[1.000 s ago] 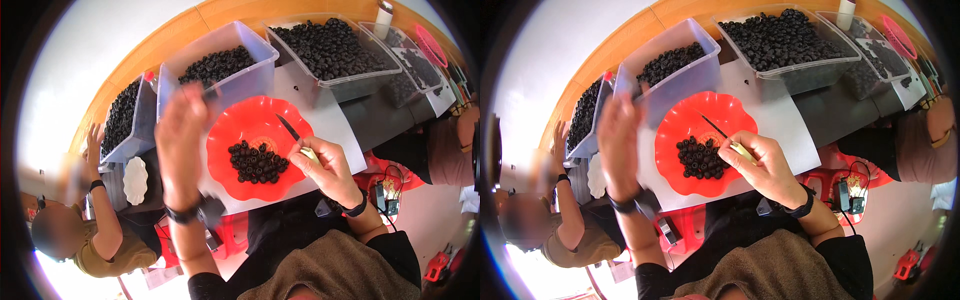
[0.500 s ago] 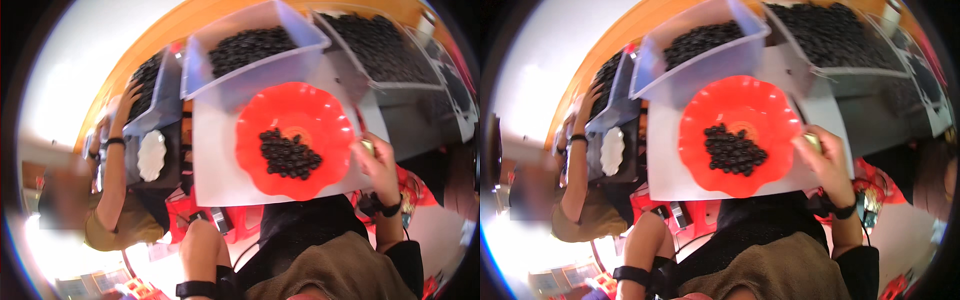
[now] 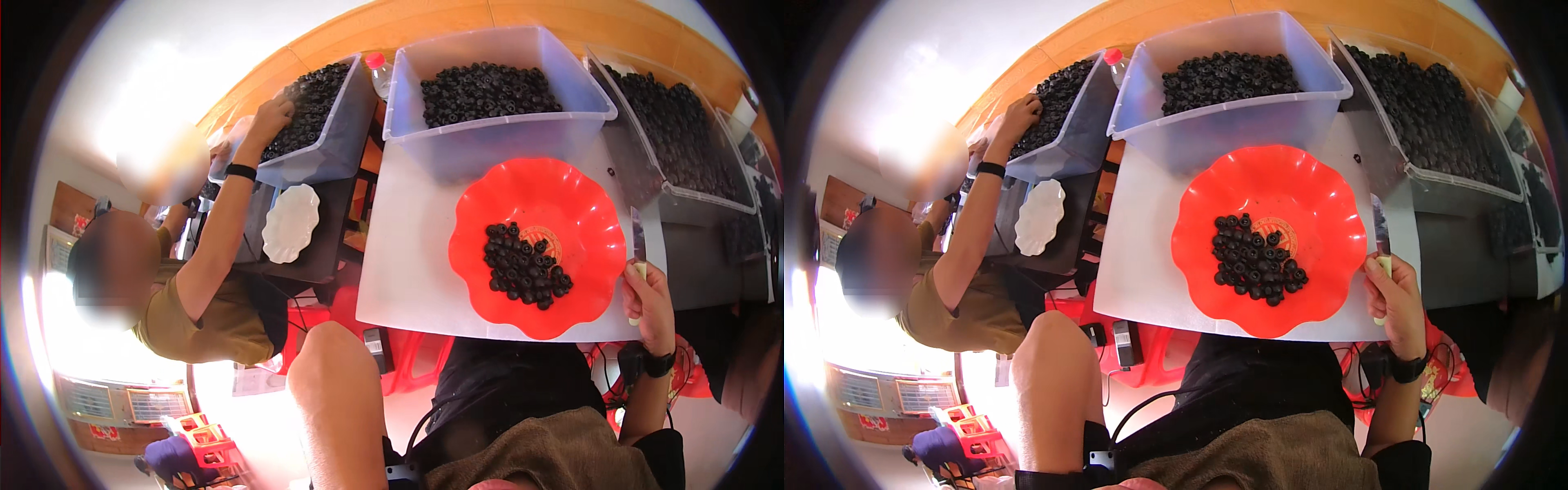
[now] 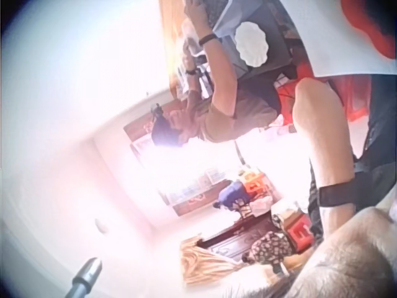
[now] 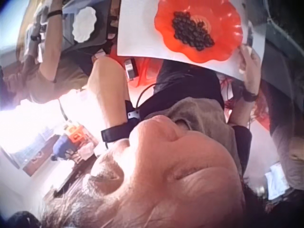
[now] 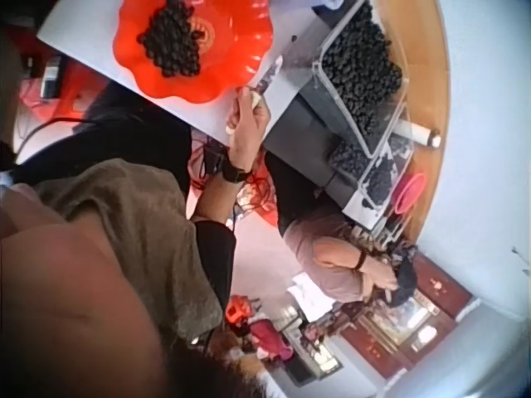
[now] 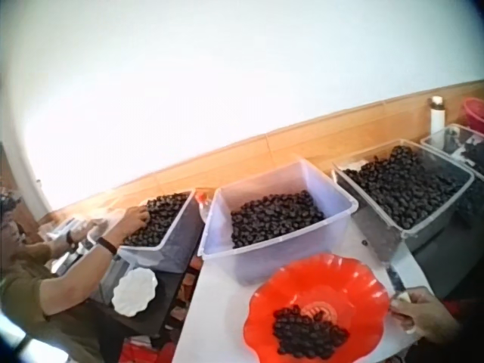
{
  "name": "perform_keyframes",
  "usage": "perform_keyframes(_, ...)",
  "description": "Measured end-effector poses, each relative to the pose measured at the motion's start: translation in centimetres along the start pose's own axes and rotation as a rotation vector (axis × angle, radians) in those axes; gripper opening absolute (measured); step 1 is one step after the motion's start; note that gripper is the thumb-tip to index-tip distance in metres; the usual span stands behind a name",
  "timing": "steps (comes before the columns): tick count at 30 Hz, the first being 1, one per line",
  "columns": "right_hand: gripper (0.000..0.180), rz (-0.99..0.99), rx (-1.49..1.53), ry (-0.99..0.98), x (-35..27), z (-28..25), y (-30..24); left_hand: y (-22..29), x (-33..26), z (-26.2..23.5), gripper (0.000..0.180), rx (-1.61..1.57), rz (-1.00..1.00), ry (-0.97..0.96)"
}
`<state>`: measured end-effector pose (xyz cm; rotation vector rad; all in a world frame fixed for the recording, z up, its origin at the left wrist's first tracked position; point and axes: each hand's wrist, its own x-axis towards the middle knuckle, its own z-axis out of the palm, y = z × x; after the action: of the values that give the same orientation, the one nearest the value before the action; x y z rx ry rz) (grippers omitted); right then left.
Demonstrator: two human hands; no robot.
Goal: Using a small knife to cut or pit black olives and placing them in a red bowl.
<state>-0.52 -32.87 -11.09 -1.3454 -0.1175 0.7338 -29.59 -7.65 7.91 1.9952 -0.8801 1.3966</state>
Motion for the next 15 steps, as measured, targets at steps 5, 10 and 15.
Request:
perform_keyframes(5, 0.014, -0.004, -0.011, 0.0, -0.1, -0.2, 0.1, 0.8, -0.5, -0.4, 0.011, 0.118, -0.035, -0.06)
perform_keyframes(10, 0.013, -0.018, -0.028, 0.043, 0.2, -0.6, 0.6, 1.3, -1.1, -0.8, 0.011, 0.227, -0.074, -0.109)
perform_keyframes(15, 0.012, -0.028, -0.063, 0.048, 0.4, 0.2, 0.6, 1.8, -1.8, -1.5, 0.012, 0.345, -0.122, -0.155)
